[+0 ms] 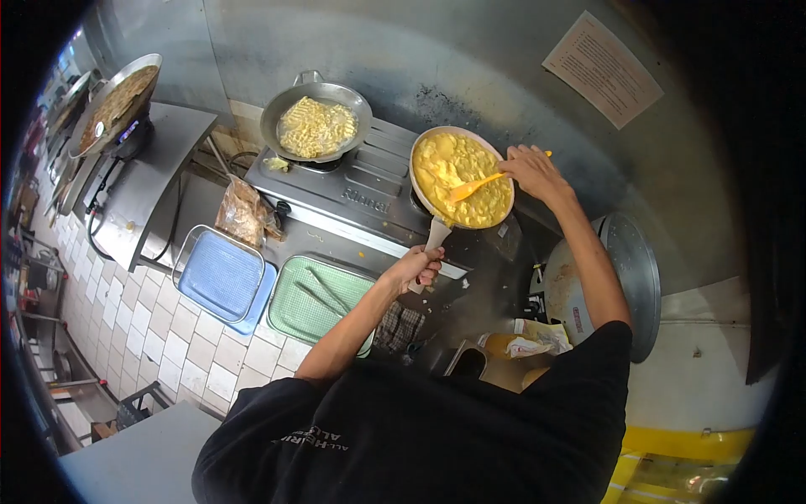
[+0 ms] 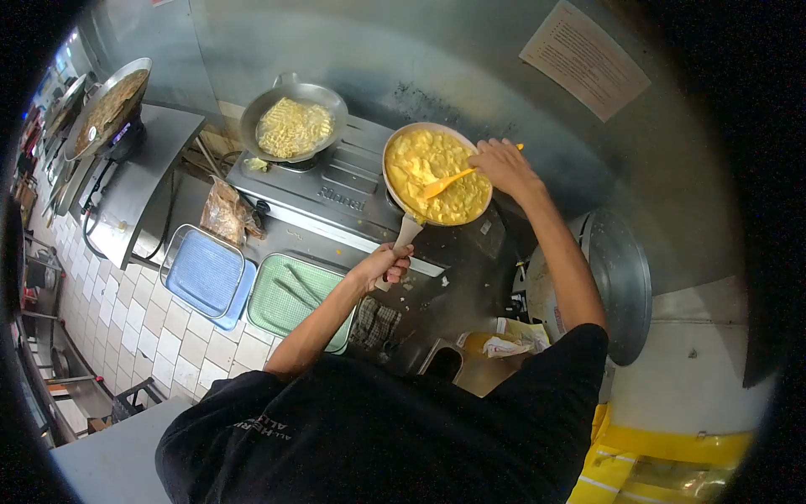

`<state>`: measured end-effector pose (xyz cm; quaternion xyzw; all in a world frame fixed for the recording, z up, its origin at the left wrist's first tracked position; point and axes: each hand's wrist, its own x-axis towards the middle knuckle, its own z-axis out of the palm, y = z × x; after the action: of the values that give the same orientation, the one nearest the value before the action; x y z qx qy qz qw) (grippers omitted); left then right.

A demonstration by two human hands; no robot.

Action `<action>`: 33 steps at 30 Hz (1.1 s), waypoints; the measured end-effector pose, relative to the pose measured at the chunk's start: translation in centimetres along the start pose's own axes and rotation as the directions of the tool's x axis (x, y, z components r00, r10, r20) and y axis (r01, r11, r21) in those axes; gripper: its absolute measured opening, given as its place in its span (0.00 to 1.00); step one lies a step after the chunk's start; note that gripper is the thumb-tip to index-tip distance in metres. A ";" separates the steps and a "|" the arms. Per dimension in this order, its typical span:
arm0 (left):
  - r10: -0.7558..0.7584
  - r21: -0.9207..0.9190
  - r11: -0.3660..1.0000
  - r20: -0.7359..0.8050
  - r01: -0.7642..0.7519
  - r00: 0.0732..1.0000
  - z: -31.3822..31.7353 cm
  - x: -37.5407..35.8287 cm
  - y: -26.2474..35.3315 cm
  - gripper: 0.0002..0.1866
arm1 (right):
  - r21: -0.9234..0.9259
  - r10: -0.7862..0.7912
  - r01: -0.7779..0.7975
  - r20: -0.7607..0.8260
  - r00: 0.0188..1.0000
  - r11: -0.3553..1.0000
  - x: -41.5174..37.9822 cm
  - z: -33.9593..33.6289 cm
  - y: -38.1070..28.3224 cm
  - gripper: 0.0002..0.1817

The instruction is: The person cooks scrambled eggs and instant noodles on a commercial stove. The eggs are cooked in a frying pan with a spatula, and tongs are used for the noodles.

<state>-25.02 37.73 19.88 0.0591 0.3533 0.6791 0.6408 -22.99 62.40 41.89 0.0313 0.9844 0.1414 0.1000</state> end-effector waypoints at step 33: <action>0.055 -0.065 0.997 0.031 -0.053 0.998 -0.6 0.8 -0.5 0.06 | -0.093 0.186 -0.227 -0.327 0.927 0.969 7.8 6.8 -5.3 0.11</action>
<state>-25.01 38.17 18.87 0.0593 0.3190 0.7059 0.6296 -29.42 59.88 32.54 0.1053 0.9677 0.2175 -0.0725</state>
